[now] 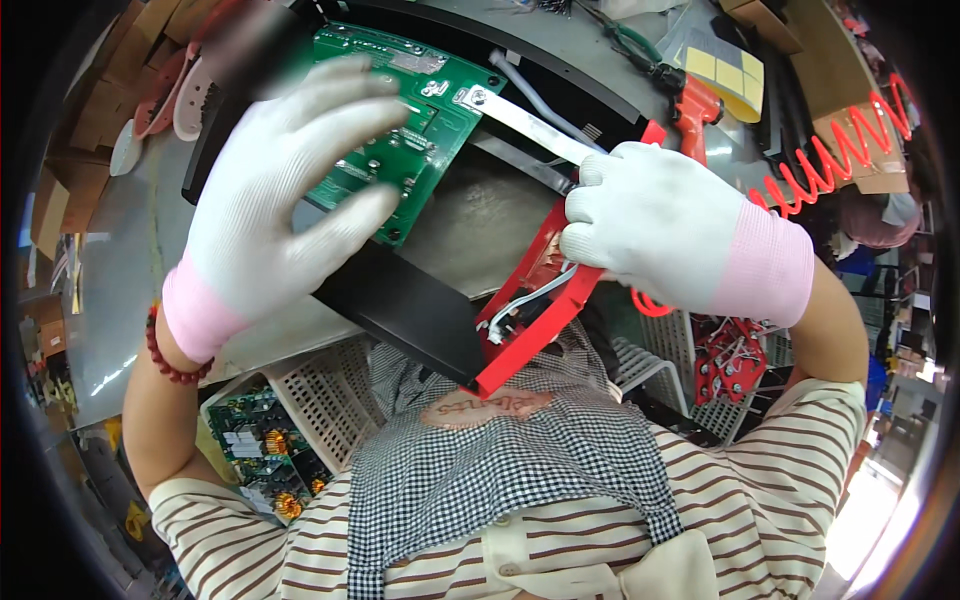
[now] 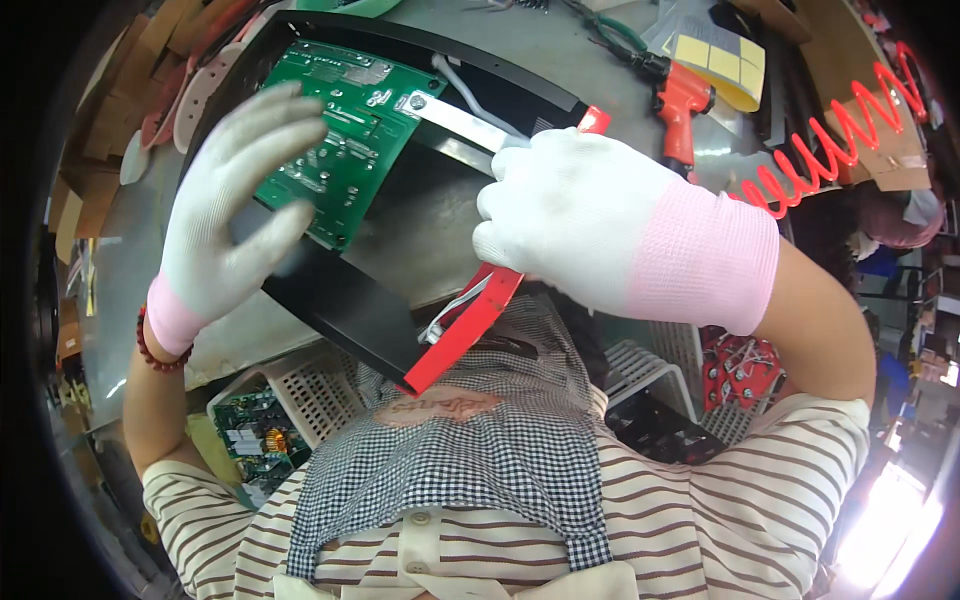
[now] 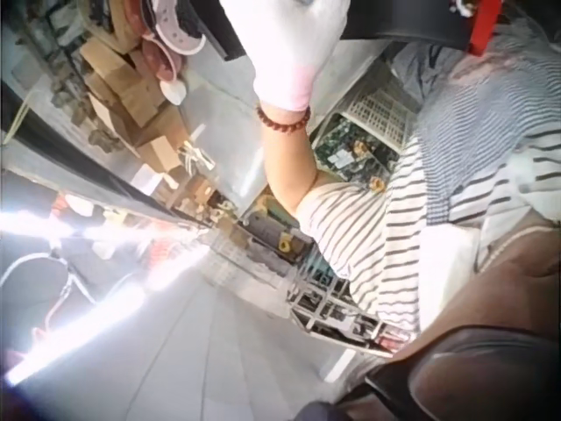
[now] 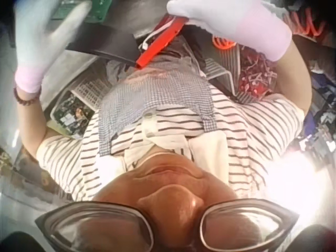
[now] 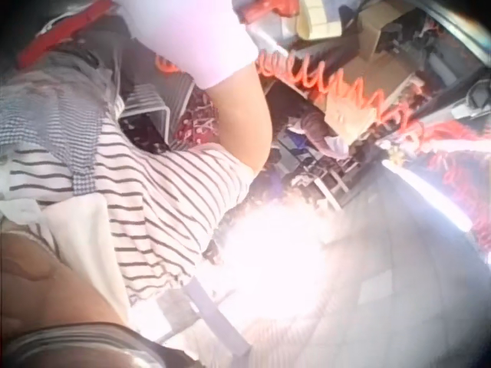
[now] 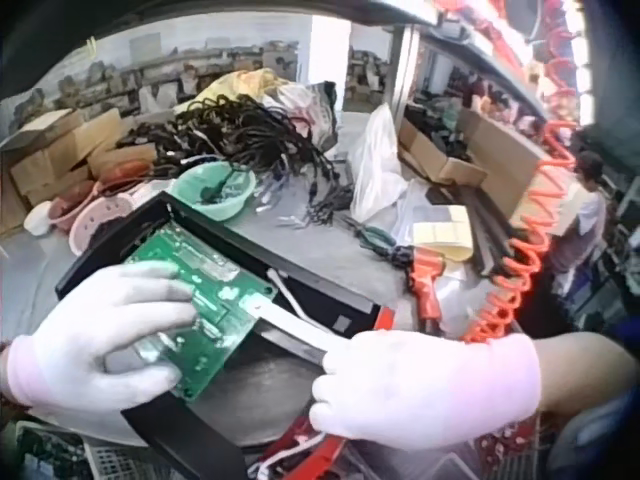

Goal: The person assembles an electronic device by applying a label to a black casing, using a pneumatic screwdriver to fasten a green circuit board, and attaching a red power supply unit. They connect internal wires and secure components within the casing.

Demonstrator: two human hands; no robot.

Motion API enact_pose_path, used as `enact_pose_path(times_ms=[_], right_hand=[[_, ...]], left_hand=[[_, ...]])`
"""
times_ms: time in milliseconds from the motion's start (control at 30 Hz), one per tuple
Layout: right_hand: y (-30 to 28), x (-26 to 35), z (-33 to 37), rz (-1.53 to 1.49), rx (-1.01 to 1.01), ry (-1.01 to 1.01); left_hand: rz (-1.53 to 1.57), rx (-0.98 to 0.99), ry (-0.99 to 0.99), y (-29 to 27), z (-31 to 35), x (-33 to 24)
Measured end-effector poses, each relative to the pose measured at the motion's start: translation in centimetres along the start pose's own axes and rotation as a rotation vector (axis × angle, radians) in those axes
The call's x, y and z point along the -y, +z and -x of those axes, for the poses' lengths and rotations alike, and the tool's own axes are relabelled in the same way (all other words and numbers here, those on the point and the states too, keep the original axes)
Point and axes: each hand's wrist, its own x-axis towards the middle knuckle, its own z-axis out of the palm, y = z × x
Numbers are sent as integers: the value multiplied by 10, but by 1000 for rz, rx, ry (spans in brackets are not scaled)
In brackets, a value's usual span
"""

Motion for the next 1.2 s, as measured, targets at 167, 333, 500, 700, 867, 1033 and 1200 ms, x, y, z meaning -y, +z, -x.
enact_pose_path(times_ms=[167, 333, 500, 700, 867, 1033, 1200], right_hand=[[-28, -21, 18, -623, -455, 287], [-32, -51, 5, -689, -257, 784], [-25, -59, -37, -755, 118, 712], [-56, -48, -65, -674, 386, 749], [-59, -49, -78, -597, 486, 776], [-59, -55, -80, -652, 519, 771], [-20, -70, -65, -791, 395, 747]], left_hand=[[-164, -164, 158, 33, -59, 10], [-174, 138, 266, 58, -112, 15], [169, 568, 11, 28, -124, 13], [167, 691, 18, 30, -138, 16], [48, 779, -57, 24, -142, 3], [-34, 808, -126, 22, -134, 0], [89, 396, 47, 50, -124, 9]])
